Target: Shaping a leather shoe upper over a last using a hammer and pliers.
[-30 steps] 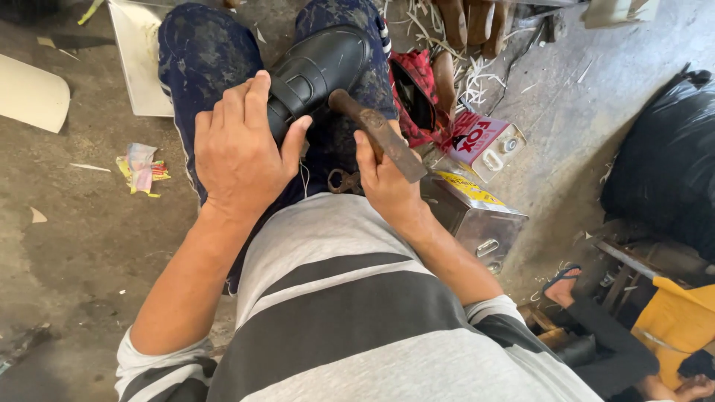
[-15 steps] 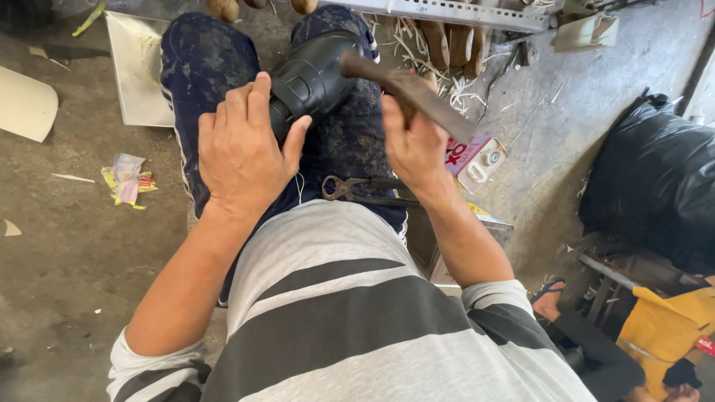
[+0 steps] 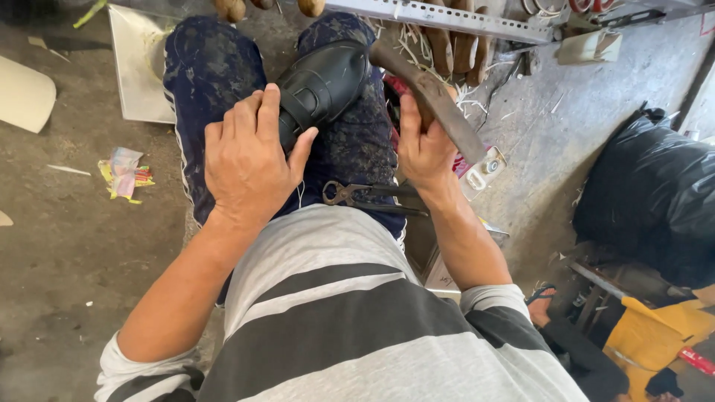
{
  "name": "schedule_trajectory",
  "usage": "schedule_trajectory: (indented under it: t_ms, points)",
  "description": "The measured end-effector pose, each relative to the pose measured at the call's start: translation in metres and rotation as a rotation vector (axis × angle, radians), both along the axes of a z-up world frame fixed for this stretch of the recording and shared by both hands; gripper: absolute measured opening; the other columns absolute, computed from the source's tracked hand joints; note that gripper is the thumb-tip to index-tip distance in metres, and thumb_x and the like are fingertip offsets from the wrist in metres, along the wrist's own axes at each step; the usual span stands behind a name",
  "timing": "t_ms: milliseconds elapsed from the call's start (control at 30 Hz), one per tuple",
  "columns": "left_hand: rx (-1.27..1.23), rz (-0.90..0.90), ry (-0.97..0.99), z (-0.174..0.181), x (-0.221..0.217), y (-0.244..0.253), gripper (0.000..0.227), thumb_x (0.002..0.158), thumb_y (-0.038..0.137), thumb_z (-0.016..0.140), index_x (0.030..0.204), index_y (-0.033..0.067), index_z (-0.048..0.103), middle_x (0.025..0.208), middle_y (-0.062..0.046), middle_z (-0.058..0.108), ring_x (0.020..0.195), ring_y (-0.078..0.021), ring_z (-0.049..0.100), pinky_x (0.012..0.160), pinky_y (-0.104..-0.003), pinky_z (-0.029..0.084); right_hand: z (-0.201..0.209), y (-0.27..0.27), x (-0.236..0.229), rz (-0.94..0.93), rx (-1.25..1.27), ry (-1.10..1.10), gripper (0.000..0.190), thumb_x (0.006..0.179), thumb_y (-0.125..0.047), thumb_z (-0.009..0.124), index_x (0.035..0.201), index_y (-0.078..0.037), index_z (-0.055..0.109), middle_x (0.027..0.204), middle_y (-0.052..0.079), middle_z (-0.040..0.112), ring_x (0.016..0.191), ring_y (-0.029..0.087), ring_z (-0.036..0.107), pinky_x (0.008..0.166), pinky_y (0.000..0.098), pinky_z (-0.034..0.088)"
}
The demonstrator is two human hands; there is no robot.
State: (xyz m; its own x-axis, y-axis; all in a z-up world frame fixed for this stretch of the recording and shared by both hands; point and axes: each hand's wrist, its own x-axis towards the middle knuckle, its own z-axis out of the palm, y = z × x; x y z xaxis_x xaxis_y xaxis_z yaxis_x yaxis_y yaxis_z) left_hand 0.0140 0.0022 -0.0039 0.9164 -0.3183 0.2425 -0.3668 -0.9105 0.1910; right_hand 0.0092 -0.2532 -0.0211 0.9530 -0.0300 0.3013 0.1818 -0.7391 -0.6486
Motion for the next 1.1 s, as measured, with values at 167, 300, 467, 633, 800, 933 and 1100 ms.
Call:
schedule_trajectory:
  t_ms: [167,300,467,633,800,933,1100]
  points:
    - [0.002,-0.042,-0.060,0.004,-0.002,-0.001,0.056,0.112,0.052,0.056,0.137,0.0021,0.061,0.123,-0.016,0.069,0.106,-0.0293,0.070,0.076,-0.040,0.049,0.003,-0.008,0.006,0.121,-0.150,0.123,0.033,0.112,-0.026,0.052,0.100,0.003,0.062,0.076,0.010,0.059,0.050,0.018,0.050,0.042,0.0338,0.044]
    - [0.009,-0.037,-0.089,-0.005,-0.020,-0.007,0.051,0.111,0.052,0.059,0.135,0.0063,0.060,0.128,-0.017,0.070,0.117,-0.0294,0.072,0.081,-0.040,0.052,0.028,-0.016,0.010,0.050,-0.079,0.089,0.030,0.113,-0.028,0.054,0.112,-0.001,0.066,0.087,0.007,0.064,0.059,0.015,0.054,0.052,0.0301,0.049]
    - [0.024,-0.052,-0.153,-0.010,-0.029,-0.011,0.049,0.112,0.052,0.058,0.136,0.0092,0.058,0.130,-0.016,0.070,0.120,-0.0298,0.071,0.082,-0.039,0.053,0.060,0.003,0.030,0.322,-0.095,0.322,0.038,0.114,-0.025,0.047,0.128,0.006,0.061,0.107,0.024,0.070,0.083,0.033,0.070,0.073,0.0410,0.061]
    - [0.025,-0.047,-0.157,-0.010,-0.026,-0.011,0.050,0.111,0.053,0.059,0.135,0.0086,0.058,0.128,-0.017,0.070,0.118,-0.0298,0.072,0.085,-0.039,0.053,0.069,0.003,0.043,0.268,-0.248,0.227,0.038,0.112,-0.030,0.056,0.132,0.003,0.061,0.116,0.022,0.071,0.106,0.041,0.068,0.089,0.0462,0.053]
    - [-0.004,-0.066,-0.088,-0.010,-0.025,-0.007,0.052,0.111,0.052,0.060,0.136,0.0067,0.059,0.130,-0.018,0.069,0.116,-0.0309,0.072,0.083,-0.041,0.053,0.041,0.005,0.056,0.328,-0.466,0.331,0.041,0.111,-0.039,0.056,0.092,-0.003,0.062,0.082,0.019,0.071,0.067,0.044,0.065,0.054,0.0539,0.048]
    - [-0.183,-0.077,-0.142,-0.005,-0.021,-0.002,0.051,0.109,0.049,0.060,0.132,0.0033,0.061,0.135,-0.020,0.064,0.125,-0.0387,0.066,0.099,-0.048,0.046,0.052,-0.029,0.079,0.226,-0.154,0.313,0.037,0.114,-0.031,0.059,0.087,-0.005,0.065,0.062,0.001,0.053,0.048,0.017,0.043,0.046,0.0351,0.033]
    - [-0.612,-0.356,-0.184,-0.012,-0.049,-0.001,0.019,0.103,0.026,0.062,0.109,0.0091,0.063,0.113,-0.013,0.072,0.101,-0.0324,0.074,0.087,-0.042,0.048,0.019,-0.128,0.127,-0.156,-0.339,0.216,0.037,0.120,-0.020,0.059,0.086,-0.016,0.046,0.066,-0.006,0.041,0.055,0.008,0.036,0.051,0.0329,0.032]
